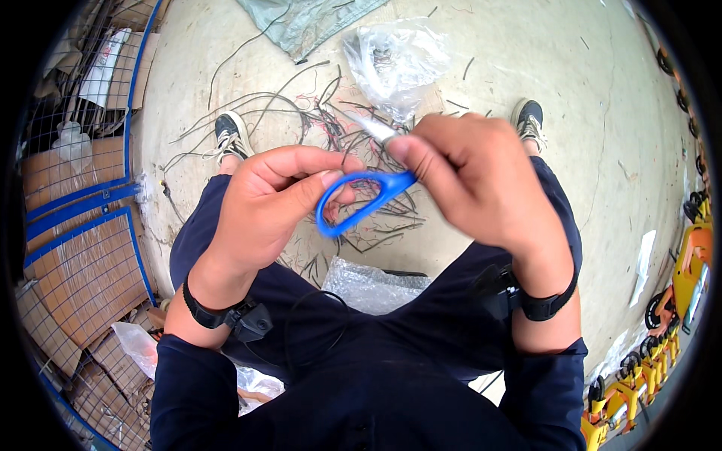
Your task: The person repairs a wire harness by hand and with scissors. They pick through a pile of wires on the floor, manipulate electrical connectors, and use the scissors to trim components of the harness.
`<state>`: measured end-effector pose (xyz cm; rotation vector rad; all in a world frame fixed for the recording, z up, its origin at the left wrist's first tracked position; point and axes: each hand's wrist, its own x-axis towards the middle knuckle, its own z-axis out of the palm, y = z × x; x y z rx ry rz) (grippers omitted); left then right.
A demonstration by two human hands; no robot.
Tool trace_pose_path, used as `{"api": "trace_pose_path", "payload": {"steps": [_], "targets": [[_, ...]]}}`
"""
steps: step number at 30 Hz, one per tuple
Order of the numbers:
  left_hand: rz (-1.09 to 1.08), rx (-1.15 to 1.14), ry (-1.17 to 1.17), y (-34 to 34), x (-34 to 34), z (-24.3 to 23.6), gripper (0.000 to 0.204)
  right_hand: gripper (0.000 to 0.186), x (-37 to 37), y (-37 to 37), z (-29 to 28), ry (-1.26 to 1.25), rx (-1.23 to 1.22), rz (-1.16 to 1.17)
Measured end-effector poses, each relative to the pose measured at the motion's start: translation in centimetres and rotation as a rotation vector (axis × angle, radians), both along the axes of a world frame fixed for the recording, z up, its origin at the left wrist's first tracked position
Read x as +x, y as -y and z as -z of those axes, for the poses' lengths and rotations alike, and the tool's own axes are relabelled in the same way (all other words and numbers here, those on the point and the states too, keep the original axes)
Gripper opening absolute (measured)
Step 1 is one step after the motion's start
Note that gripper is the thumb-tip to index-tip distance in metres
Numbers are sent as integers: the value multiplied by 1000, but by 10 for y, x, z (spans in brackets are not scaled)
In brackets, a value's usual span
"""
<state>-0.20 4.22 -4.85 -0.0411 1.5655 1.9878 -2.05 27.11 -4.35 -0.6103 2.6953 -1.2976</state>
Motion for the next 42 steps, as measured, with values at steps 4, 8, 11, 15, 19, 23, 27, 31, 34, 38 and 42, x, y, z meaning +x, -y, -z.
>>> {"api": "trace_pose_path", "payload": {"steps": [4, 8, 11, 15, 19, 23, 27, 31, 34, 38, 42], "targets": [[-28, 10, -20, -1, 1, 0, 25, 22, 0, -9, -10, 170, -132, -22], [37, -8, 14, 2, -1, 1, 26, 16, 7, 1, -5, 19, -121, -222], [44, -19, -20, 0, 0, -2, 26, 14, 6, 6, -1, 9, -110, -258], [58, -13, -34, -1, 3, 1, 26, 15, 6, 7, 0, 25, -104, -244], [64, 53, 26, -2, 3, 0, 26, 19, 5, 5, -1, 49, -102, -227], [37, 43, 16, -4, 4, 0, 24, 23, 4, 5, 0, 11, -106, -210], [20, -2, -10, -6, 5, 0, 22, 25, 4, 4, 3, 4, -114, -202], [-12, -48, -111, -10, 6, 0, 22, 28, 3, -1, 2, 49, -88, -62], [-15, -35, -62, -6, 5, -6, 23, 28, -1, -10, -3, 170, -95, 60], [8, -82, -52, -7, 2, -3, 25, 23, 5, -9, -7, 139, -161, -71], [43, -53, -30, -6, 0, -2, 26, 15, 8, 5, 7, -30, -147, -231]]}}
